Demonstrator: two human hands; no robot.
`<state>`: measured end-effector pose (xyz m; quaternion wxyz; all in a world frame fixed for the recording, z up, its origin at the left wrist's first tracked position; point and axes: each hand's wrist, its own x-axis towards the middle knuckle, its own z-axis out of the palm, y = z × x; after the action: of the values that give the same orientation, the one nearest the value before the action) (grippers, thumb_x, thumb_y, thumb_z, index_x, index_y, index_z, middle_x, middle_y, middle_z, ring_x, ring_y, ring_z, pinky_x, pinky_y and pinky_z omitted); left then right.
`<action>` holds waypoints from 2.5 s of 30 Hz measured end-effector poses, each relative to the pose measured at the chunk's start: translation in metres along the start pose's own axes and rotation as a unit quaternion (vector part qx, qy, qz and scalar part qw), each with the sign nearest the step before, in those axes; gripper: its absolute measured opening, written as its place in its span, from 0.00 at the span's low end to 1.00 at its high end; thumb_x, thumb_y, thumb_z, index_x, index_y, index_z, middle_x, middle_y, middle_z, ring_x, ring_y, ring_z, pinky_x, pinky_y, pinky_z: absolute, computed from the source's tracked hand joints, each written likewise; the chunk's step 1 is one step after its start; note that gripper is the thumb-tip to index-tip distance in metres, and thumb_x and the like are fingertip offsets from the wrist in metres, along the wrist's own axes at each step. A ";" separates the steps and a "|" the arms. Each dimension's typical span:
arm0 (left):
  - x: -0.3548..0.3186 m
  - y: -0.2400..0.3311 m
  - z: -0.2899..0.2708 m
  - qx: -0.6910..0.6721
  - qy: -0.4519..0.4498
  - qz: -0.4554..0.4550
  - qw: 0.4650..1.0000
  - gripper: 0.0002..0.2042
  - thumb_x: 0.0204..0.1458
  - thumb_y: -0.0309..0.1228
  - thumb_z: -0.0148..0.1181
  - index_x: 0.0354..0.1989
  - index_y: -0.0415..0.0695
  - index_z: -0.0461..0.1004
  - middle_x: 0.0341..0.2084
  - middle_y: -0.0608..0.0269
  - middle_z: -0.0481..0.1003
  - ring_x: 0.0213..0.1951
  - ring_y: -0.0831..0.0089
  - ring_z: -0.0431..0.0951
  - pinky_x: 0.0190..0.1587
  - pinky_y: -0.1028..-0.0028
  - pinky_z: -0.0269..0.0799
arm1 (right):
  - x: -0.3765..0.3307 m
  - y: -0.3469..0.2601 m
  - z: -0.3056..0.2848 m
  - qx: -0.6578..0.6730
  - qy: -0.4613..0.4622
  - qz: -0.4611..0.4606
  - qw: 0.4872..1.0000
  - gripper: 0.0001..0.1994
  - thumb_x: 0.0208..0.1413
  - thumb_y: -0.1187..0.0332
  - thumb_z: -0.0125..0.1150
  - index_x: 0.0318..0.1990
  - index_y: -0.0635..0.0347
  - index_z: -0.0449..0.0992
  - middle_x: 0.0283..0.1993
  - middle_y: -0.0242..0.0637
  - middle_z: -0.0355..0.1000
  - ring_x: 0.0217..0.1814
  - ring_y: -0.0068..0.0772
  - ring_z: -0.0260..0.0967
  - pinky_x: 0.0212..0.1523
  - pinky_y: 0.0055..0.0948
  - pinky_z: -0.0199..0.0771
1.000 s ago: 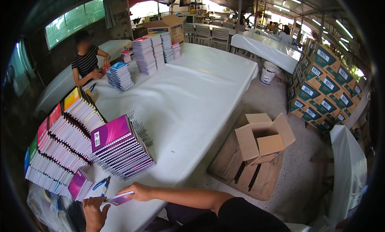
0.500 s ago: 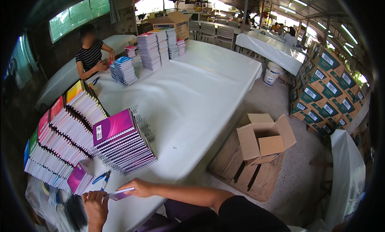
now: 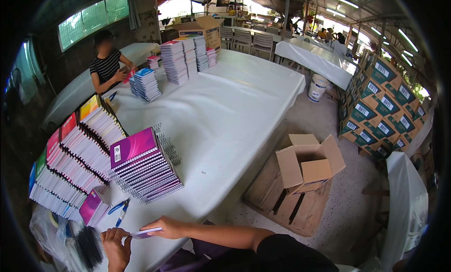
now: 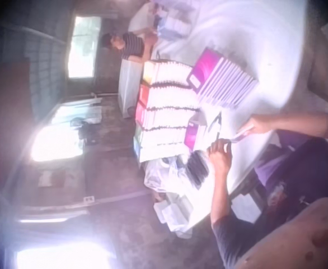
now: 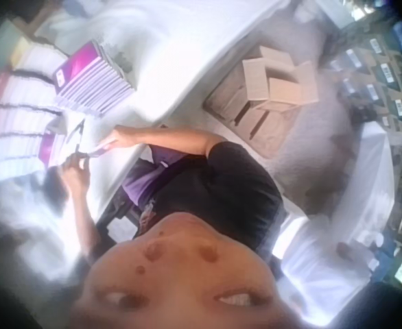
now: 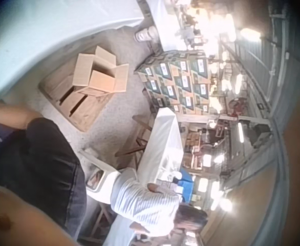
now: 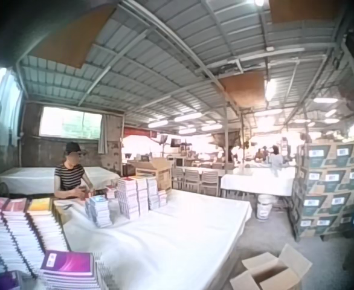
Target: The person assembles spiral notebooks by hand, picking up plastic coils and threading them through the pre-punched holes of notebook covers and pages, then using a tool to trim and crimp the coil ends.
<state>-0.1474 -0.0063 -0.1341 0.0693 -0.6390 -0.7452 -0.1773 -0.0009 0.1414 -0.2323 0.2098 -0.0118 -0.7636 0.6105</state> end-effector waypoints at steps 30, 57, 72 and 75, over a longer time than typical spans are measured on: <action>-0.111 0.013 0.109 -0.045 -0.203 0.077 0.975 0.55 0.39 0.69 0.45 0.58 0.22 0.47 0.56 0.20 0.47 0.57 0.26 0.51 0.53 0.37 0.49 | -0.018 -0.004 0.042 -0.166 0.078 -0.209 0.961 0.21 0.42 0.84 0.54 0.48 0.64 0.72 0.41 0.43 0.74 0.33 0.42 0.74 0.34 0.32 0.75; -0.058 0.023 0.082 0.103 0.192 0.184 0.959 0.48 0.43 0.68 0.43 0.56 0.31 0.57 0.55 0.31 0.55 0.59 0.32 0.48 0.57 0.41 0.42 | -0.026 0.001 0.034 -0.127 0.059 -0.141 0.980 0.31 0.45 0.77 0.59 0.60 0.61 0.59 0.45 0.49 0.72 0.34 0.45 0.73 0.34 0.35 0.74; -0.080 0.030 0.111 -0.041 0.002 0.103 0.994 0.53 0.42 0.69 0.40 0.62 0.28 0.42 0.60 0.28 0.44 0.62 0.31 0.43 0.55 0.33 0.37 | -0.014 -0.011 0.027 -0.045 0.027 -0.071 0.996 0.33 0.51 0.73 0.56 0.64 0.61 0.49 0.46 0.45 0.73 0.45 0.45 0.73 0.46 0.35 0.72; -0.050 0.045 0.068 -0.089 0.016 0.023 0.996 0.46 0.50 0.60 0.42 0.64 0.31 0.38 0.62 0.33 0.44 0.63 0.37 0.43 0.60 0.40 0.37 | -0.025 0.006 0.021 -0.091 0.031 -0.109 0.989 0.31 0.51 0.74 0.53 0.63 0.62 0.50 0.41 0.45 0.74 0.41 0.45 0.73 0.42 0.36 0.73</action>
<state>-0.0863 -0.0236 -0.2053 0.0280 -0.6565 -0.7107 -0.2512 0.0133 0.1171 -0.2494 0.2965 0.0336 -0.8060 0.5112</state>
